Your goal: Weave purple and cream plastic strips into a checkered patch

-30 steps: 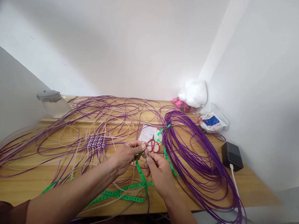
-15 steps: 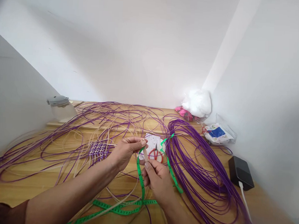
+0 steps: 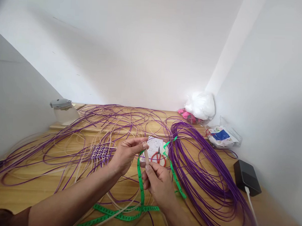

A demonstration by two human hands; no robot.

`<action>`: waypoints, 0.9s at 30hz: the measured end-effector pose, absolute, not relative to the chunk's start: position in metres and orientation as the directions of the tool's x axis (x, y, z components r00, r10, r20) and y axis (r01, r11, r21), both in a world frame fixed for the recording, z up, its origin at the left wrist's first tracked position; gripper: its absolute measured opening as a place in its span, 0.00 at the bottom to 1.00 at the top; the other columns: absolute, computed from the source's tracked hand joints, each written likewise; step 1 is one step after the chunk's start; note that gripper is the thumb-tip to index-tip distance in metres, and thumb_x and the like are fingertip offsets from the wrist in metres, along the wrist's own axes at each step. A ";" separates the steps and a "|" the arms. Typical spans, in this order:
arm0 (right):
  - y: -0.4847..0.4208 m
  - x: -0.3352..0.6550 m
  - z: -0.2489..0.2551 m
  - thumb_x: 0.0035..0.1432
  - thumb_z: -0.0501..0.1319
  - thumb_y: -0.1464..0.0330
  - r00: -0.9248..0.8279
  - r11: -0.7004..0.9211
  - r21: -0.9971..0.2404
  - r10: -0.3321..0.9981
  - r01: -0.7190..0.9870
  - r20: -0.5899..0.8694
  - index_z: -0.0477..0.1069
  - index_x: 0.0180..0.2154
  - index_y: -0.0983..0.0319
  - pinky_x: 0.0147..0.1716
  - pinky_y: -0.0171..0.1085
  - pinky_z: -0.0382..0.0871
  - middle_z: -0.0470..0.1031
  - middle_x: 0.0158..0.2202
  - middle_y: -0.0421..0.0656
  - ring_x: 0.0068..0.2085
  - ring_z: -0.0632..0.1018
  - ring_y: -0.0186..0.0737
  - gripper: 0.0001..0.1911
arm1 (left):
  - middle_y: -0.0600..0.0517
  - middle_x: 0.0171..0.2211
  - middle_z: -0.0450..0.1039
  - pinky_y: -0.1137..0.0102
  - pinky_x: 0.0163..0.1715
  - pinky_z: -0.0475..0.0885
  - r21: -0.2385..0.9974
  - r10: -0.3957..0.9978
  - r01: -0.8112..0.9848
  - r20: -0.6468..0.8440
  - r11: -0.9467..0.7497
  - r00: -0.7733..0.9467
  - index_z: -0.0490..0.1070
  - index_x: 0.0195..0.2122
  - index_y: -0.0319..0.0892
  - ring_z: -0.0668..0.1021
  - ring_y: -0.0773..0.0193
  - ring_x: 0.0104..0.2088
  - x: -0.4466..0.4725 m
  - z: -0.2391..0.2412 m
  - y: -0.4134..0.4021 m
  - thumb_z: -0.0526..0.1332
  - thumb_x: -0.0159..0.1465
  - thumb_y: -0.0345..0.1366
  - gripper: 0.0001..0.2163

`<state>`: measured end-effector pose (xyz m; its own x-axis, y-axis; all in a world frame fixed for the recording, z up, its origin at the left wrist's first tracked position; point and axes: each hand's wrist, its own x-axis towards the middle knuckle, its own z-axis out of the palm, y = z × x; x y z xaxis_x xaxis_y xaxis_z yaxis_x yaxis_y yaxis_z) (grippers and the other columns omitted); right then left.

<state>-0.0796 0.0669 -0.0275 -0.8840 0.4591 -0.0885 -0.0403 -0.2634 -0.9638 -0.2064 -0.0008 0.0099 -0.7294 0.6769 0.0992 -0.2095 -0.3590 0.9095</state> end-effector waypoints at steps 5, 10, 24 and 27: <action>0.067 -0.080 -0.025 0.55 0.63 0.54 -0.889 -0.253 -0.967 0.451 -0.040 -0.081 0.70 0.43 0.63 0.18 0.28 0.54 0.68 0.24 0.38 0.20 0.67 0.27 0.21 | 0.48 0.32 0.79 0.71 0.37 0.69 0.913 0.661 -0.223 0.065 -0.342 -0.747 0.79 0.34 0.38 0.76 0.66 0.33 -0.208 0.012 -0.002 0.72 0.48 0.34 0.12; 0.069 -0.083 -0.014 0.57 0.61 0.55 -0.903 -0.194 -0.980 0.428 -0.044 -0.044 0.69 0.36 0.63 0.19 0.29 0.57 0.68 0.26 0.37 0.21 0.68 0.27 0.17 | 0.48 0.29 0.79 0.70 0.35 0.70 0.934 0.700 -0.189 0.083 -0.302 -0.710 0.79 0.32 0.38 0.77 0.66 0.30 -0.208 0.018 -0.001 0.73 0.46 0.34 0.11; 0.134 -0.079 0.015 0.53 0.63 0.55 -0.893 0.108 -0.991 0.450 0.076 -0.020 0.76 0.40 0.67 0.18 0.29 0.52 0.65 0.23 0.39 0.21 0.62 0.26 0.22 | 0.48 0.27 0.76 0.73 0.23 0.65 0.919 0.381 0.039 0.201 -0.392 -0.902 0.77 0.25 0.36 0.72 0.70 0.25 -0.323 0.101 0.002 0.72 0.38 0.26 0.11; 0.149 -0.072 0.027 0.52 0.63 0.55 -0.901 0.193 -0.971 0.432 0.138 -0.042 0.76 0.38 0.67 0.18 0.29 0.52 0.65 0.22 0.38 0.21 0.62 0.27 0.22 | 0.51 0.26 0.74 0.73 0.24 0.64 0.887 0.242 0.060 0.189 -0.457 -0.952 0.75 0.26 0.36 0.70 0.71 0.26 -0.359 0.126 -0.026 0.70 0.43 0.22 0.08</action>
<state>-0.0720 0.1494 0.0271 -0.9007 0.4323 -0.0421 0.1383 0.1934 -0.9713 -0.3585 -0.0260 0.1264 -0.9516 0.2421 0.1894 0.0602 -0.4574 0.8872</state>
